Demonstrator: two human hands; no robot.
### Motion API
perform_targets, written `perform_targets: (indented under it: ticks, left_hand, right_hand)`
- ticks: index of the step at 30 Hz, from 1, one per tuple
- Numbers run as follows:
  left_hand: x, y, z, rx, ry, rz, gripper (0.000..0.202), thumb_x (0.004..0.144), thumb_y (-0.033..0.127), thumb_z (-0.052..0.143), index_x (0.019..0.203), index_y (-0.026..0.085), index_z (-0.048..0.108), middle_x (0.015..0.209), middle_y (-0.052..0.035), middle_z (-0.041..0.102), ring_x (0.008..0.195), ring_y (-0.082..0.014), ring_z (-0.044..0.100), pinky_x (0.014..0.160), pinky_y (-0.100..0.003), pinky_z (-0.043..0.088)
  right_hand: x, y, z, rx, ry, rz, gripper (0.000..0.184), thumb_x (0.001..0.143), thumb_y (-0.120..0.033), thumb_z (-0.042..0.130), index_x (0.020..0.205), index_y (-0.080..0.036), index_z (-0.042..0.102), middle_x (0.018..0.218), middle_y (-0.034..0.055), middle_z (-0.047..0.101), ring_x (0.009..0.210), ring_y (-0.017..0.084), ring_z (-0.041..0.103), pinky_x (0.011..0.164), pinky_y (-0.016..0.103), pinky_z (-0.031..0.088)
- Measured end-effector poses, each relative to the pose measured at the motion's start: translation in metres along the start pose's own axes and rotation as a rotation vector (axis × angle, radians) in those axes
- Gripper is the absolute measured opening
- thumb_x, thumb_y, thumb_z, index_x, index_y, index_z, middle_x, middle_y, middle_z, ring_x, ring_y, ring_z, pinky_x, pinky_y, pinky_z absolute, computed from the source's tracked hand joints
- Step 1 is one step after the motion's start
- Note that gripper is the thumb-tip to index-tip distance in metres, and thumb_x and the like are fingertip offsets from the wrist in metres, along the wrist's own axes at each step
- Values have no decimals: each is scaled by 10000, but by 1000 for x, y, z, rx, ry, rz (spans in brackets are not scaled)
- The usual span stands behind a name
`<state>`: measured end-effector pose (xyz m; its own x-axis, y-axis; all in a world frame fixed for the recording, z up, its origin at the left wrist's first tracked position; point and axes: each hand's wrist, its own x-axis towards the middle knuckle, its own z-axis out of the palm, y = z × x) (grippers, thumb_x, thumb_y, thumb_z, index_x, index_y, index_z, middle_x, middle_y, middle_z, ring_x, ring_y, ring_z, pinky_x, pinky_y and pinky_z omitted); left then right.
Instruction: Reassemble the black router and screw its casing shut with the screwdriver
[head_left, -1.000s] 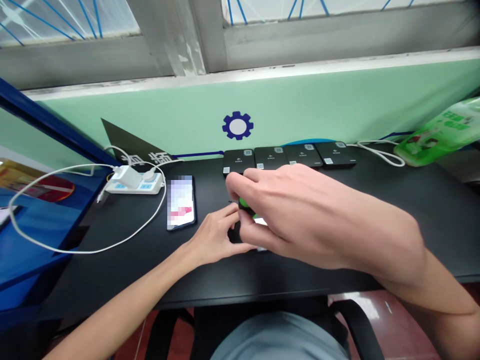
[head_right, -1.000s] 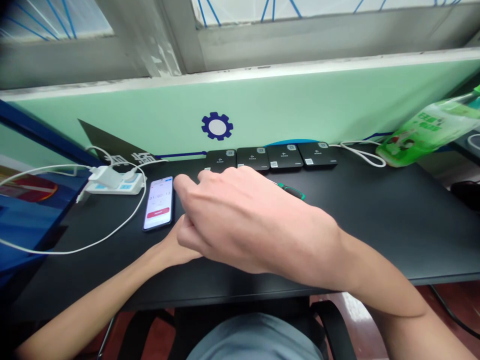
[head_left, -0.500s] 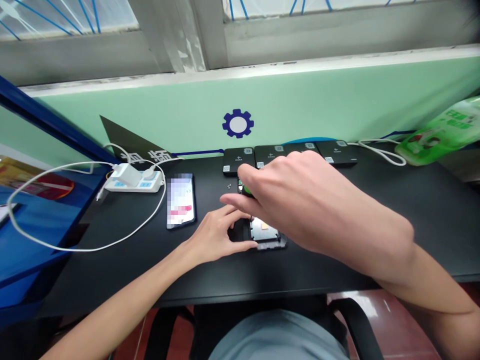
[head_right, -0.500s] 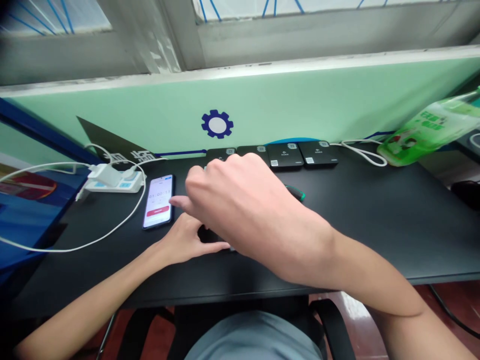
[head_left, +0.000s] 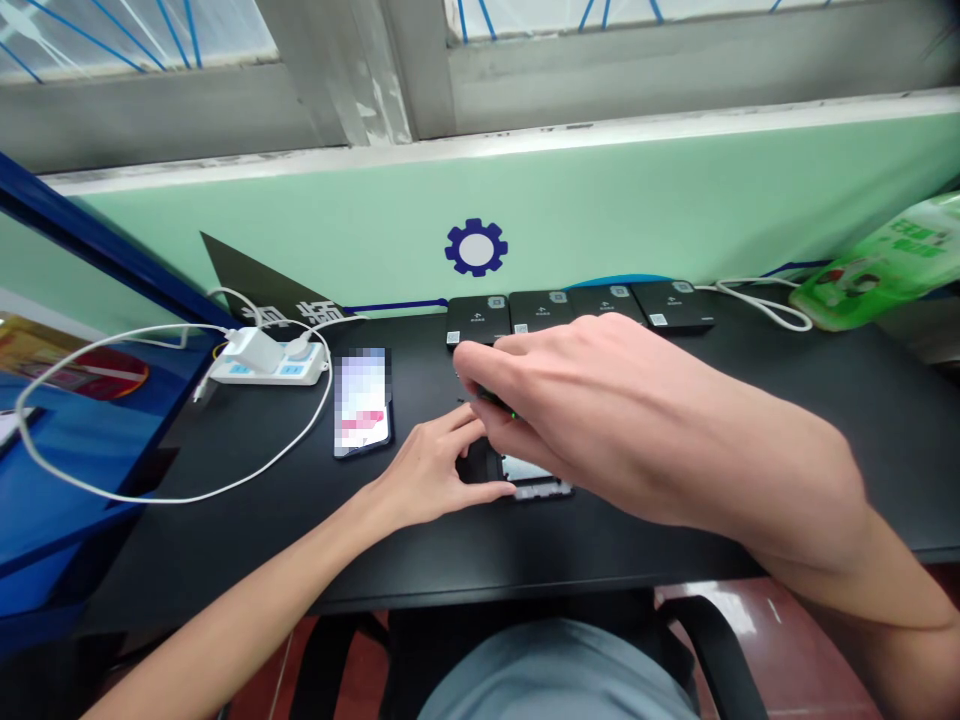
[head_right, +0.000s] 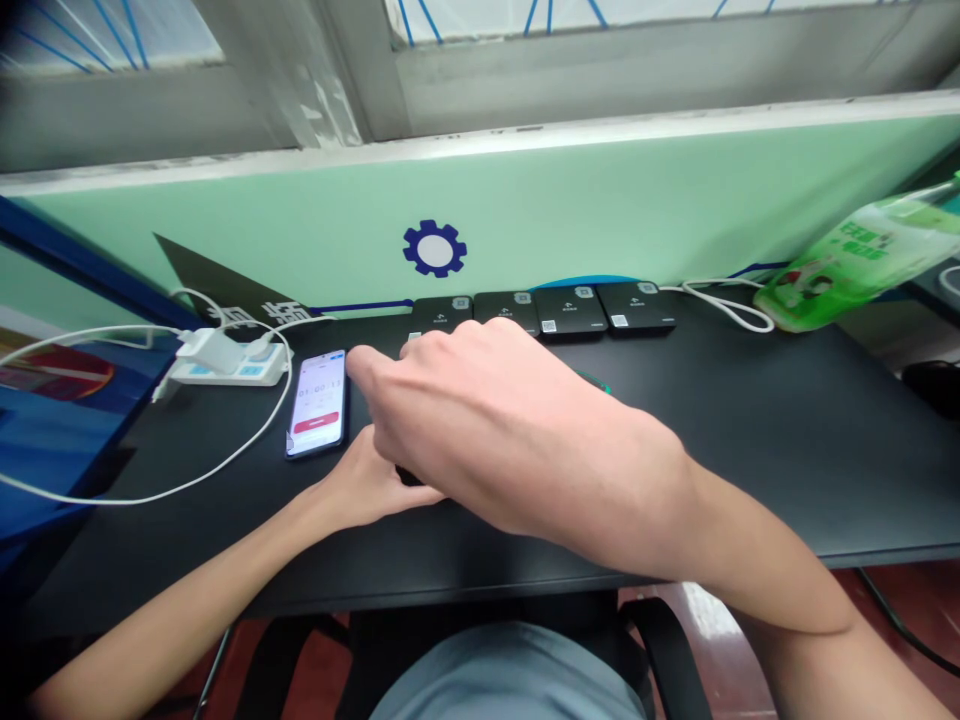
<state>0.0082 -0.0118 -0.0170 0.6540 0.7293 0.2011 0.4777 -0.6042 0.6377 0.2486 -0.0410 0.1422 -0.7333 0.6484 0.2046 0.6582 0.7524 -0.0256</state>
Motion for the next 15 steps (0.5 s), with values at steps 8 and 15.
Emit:
perform_targets:
  ticks: [8,15]
  left_hand:
    - [-6,-2,3,106,-30,-61,569,844,590,905,1226,197,752,1178,-109,793,1027,-334,773,887,-466,645]
    - [-3,-3,2,92,-17,6,552,840,560,915,1254,234,750,1181,-91,775,1032,-310,753,862,-426,634]
  right_hand:
    - [7,-6,1,-189,136,43,379,1163,-455,473,885,-218,574,634,-30,450,519,169,350,572,353,170]
    - [18,-9,1,-186,71,158,560,1176,-553,361,782,-214,571,617,13,543,501,162,382,593,356,164]
